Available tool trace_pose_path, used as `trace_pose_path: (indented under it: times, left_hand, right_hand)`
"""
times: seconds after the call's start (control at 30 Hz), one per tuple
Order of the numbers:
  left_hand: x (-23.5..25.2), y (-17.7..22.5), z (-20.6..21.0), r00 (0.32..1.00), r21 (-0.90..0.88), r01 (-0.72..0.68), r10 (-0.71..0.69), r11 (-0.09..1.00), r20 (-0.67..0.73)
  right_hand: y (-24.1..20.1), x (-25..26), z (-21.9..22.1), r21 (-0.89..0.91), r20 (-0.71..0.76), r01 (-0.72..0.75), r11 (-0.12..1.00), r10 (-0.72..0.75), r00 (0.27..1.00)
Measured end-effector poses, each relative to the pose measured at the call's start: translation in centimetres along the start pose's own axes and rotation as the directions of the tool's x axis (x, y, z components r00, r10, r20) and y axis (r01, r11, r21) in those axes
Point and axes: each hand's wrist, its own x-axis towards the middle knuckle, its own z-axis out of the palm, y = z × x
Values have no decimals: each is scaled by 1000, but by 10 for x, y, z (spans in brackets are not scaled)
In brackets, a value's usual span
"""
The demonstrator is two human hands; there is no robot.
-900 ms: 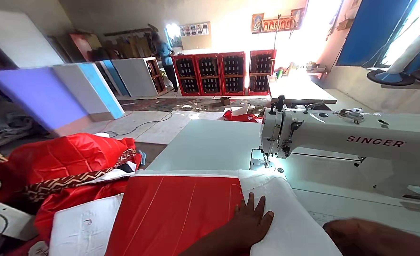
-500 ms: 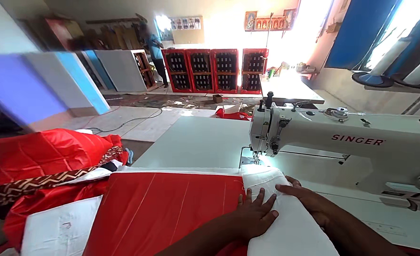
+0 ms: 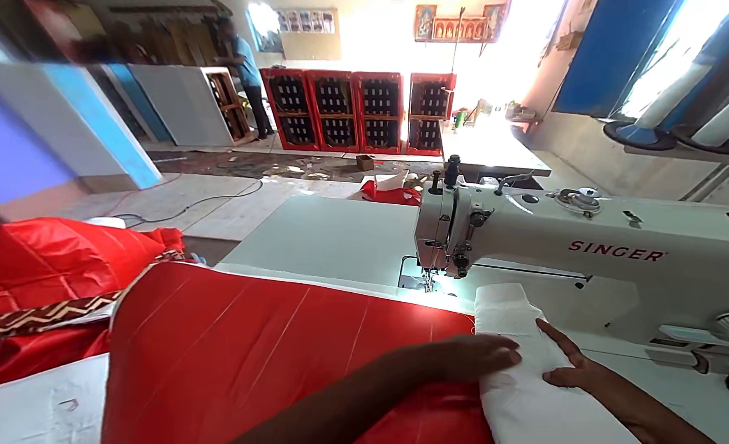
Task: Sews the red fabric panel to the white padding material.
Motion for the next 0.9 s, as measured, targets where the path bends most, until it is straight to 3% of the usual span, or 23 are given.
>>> trace_pose_path:
  times: [0.1,0.23,0.33,0.47,0.63,0.9]
  left_hand:
    - [-26,-43,-23,983,113,30,-9,993,-181]
    - [-50,-77,-27,949,298,286,-227,911,-217]
    - [-49,-92,-16,933,419,318,-201,850,-298]
    - [-39,-89,-16,900,442,372,-201,816,-386]
    - [-32,-91,-13,838,445,511,-312,735,-448]
    - [-22,-95,-29,831,431,533,-354,728,-429]
  right_hand:
    - [-2,3,-2,-24,13,-53,998,53,999]
    - [-5,6,0,-46,24,-83,996,84,996]
    - [-7,7,0,-43,40,-101,994,102,994]
    - [-8,8,-1,-35,41,-116,993,117,992]
    - [-11,11,-3,-37,49,-127,991,129,990]
    - [-18,29,-4,-65,24,-121,991,122,992]
